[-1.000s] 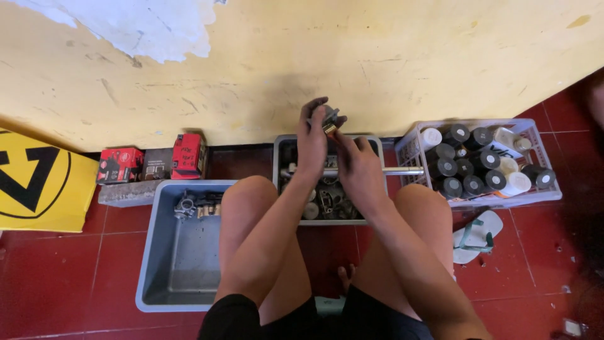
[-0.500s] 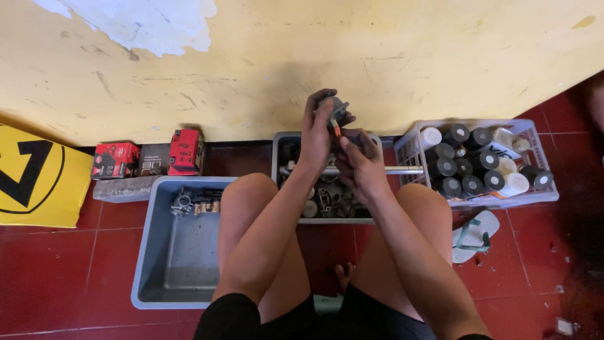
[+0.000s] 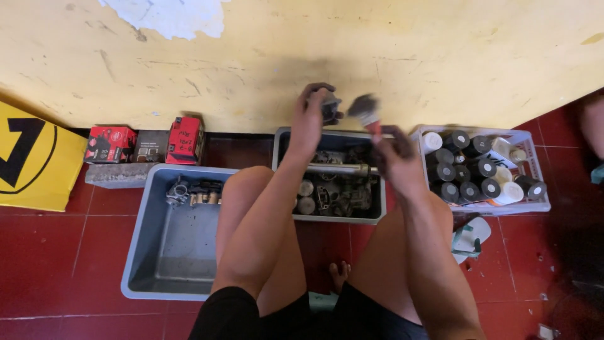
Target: The person scrubs various mechanical parts, including a carburetor and a brake caliper, using a wire brush. They hold the parts over a plastic tub and scrub them thoroughly.
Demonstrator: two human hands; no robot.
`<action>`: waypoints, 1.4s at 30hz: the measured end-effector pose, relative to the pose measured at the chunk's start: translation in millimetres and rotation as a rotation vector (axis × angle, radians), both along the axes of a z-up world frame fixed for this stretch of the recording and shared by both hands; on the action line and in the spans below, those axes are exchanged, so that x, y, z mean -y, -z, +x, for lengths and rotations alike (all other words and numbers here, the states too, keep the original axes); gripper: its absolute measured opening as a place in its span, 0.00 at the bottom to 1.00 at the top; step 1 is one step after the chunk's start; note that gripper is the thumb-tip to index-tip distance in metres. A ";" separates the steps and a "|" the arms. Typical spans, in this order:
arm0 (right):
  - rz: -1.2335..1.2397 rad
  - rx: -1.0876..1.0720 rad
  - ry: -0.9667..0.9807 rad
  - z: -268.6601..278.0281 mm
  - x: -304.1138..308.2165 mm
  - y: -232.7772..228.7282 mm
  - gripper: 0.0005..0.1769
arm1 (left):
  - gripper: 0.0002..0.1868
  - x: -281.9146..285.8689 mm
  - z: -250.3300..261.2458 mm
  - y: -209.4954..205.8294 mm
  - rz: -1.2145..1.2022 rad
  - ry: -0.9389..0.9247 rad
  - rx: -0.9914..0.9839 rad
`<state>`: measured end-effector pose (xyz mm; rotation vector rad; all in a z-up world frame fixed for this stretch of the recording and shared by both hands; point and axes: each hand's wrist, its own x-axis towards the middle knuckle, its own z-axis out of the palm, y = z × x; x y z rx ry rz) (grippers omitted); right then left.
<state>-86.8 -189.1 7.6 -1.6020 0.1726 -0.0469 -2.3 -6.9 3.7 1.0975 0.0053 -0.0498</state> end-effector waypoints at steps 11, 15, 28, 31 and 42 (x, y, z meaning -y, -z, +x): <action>-0.094 0.381 -0.001 6.2 4.6 10.8 0.18 | 0.38 -6.1 -6.4 -3.2 -0.217 0.208 -0.031; -0.509 0.693 0.076 0.1 -6.9 -4.7 0.18 | 0.45 -6.6 -12.4 -14.8 0.127 0.232 -0.032; -0.964 0.706 -0.136 -13.8 -22.2 -17.7 0.21 | 0.41 -10.5 -36.7 -53.6 0.700 0.126 0.007; -1.056 0.692 -0.115 -16.0 -21.6 -18.3 0.20 | 0.39 -9.4 -37.4 -47.4 0.727 0.112 0.056; -0.379 0.468 0.039 -8.9 -6.1 -13.4 0.05 | 0.31 -54.8 16.6 -5.2 -0.496 -0.030 -0.234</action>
